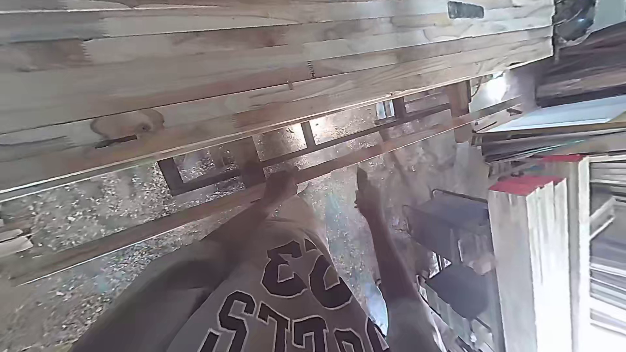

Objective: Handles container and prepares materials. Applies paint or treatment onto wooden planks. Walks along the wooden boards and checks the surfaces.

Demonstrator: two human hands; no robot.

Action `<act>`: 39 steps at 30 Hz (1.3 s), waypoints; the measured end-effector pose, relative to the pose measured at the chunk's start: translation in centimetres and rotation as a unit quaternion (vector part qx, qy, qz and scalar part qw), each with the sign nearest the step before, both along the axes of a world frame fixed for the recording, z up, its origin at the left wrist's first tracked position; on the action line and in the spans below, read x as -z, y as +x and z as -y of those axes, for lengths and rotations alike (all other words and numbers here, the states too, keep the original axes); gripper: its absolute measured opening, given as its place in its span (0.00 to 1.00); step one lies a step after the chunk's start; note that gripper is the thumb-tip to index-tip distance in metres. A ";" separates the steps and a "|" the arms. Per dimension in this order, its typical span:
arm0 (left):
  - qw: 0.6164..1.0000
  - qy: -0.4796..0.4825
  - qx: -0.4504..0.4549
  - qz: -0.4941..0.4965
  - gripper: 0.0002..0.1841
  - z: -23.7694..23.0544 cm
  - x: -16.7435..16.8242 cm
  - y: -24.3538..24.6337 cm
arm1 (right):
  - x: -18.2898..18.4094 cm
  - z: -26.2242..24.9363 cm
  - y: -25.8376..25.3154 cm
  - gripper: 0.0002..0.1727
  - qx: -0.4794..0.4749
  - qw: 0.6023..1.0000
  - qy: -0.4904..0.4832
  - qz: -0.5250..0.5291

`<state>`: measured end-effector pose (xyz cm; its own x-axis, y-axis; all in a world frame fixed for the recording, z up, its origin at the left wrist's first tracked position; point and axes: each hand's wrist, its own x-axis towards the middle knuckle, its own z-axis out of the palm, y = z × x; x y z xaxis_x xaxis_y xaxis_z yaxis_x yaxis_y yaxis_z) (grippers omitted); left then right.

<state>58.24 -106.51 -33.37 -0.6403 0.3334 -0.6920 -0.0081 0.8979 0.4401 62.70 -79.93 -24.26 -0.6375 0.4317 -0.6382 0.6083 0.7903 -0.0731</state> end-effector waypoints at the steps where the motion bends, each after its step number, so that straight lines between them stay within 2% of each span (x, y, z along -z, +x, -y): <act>1: 1.000 -0.002 0.004 -0.026 0.29 -0.3 -0.1 0.3 | 0.3 -1.4 -1.7 0.28 0.018 1.000 -0.005 0.005; 3: 0.998 0.002 0.012 -0.064 0.28 -0.6 0.1 1.0 | 0.9 -2.2 -4.7 0.26 0.033 0.999 -0.012 0.021; 5: 0.997 -0.005 0.021 -0.069 0.30 -0.7 0.4 1.1 | 1.2 -0.4 -5.9 0.27 0.025 0.998 -0.014 0.055; 7: 0.997 -0.007 0.026 -0.070 0.30 -0.6 0.7 1.0 | 1.2 3.5 -5.0 0.26 0.028 0.997 -0.032 0.061; 12: 0.998 0.012 0.025 -0.065 0.27 -0.6 1.0 1.2 | -0.1 12.4 -0.1 0.37 -0.049 0.994 -0.037 0.092; 15: 0.992 0.069 0.047 -0.099 0.27 0.7 1.9 1.6 | -1.1 11.7 0.8 0.33 -0.085 0.990 -0.044 0.108; 17: 0.974 0.148 0.071 -0.155 0.30 2.8 3.0 2.2 | -0.8 10.1 1.1 0.32 -0.066 0.996 -0.026 0.051; 20: 0.957 0.205 0.047 -0.199 0.31 8.4 3.7 4.0 | 2.6 8.7 1.5 0.33 -0.003 0.997 -0.008 -0.080; 21: 0.962 0.191 0.027 -0.191 0.30 10.8 3.6 4.9 | 4.0 8.6 1.9 0.33 0.002 0.996 -0.002 -0.094; 23: 0.979 0.136 -0.006 -0.149 0.28 15.6 2.7 6.2 | 5.1 8.8 3.0 0.35 -0.005 0.999 0.013 -0.052; 25: 0.990 0.097 -0.006 -0.102 0.27 21.0 1.5 7.1 | 3.4 8.7 3.7 0.37 -0.008 1.000 0.028 0.010; 27: 0.995 0.088 -0.033 -0.040 0.30 27.7 1.8 8.9 | 1.3 8.0 3.0 0.35 -0.006 0.999 0.033 0.041; 30: 0.993 0.027 -0.062 0.091 0.30 36.0 1.9 10.7 | 0.8 6.6 -0.2 0.30 0.027 1.000 0.015 0.001; 32: 0.986 -0.022 -0.044 0.160 0.28 39.9 1.1 11.3 | 1.6 7.1 -2.2 0.28 0.041 0.999 0.002 -0.001; 34: 0.981 -0.050 -0.025 0.184 0.27 43.4 1.7 12.0 | 1.6 9.3 -2.8 0.29 0.046 0.999 -0.005 0.028; 36: 0.979 -0.058 -0.019 0.194 0.24 45.8 3.0 12.8 | 1.2 12.2 -2.1 0.31 0.040 0.998 -0.021 0.049; 39: 0.980 -0.059 -0.010 0.192 0.26 47.1 4.7 13.7 | 0.3 15.6 0.6 0.33 0.007 0.997 -0.041 0.071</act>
<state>71.98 -153.60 -38.05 -0.3299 0.2278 -0.9161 -0.1703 0.9402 0.2951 63.27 -95.52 -24.53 -0.5326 0.3835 -0.7545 0.6283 0.7765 -0.0489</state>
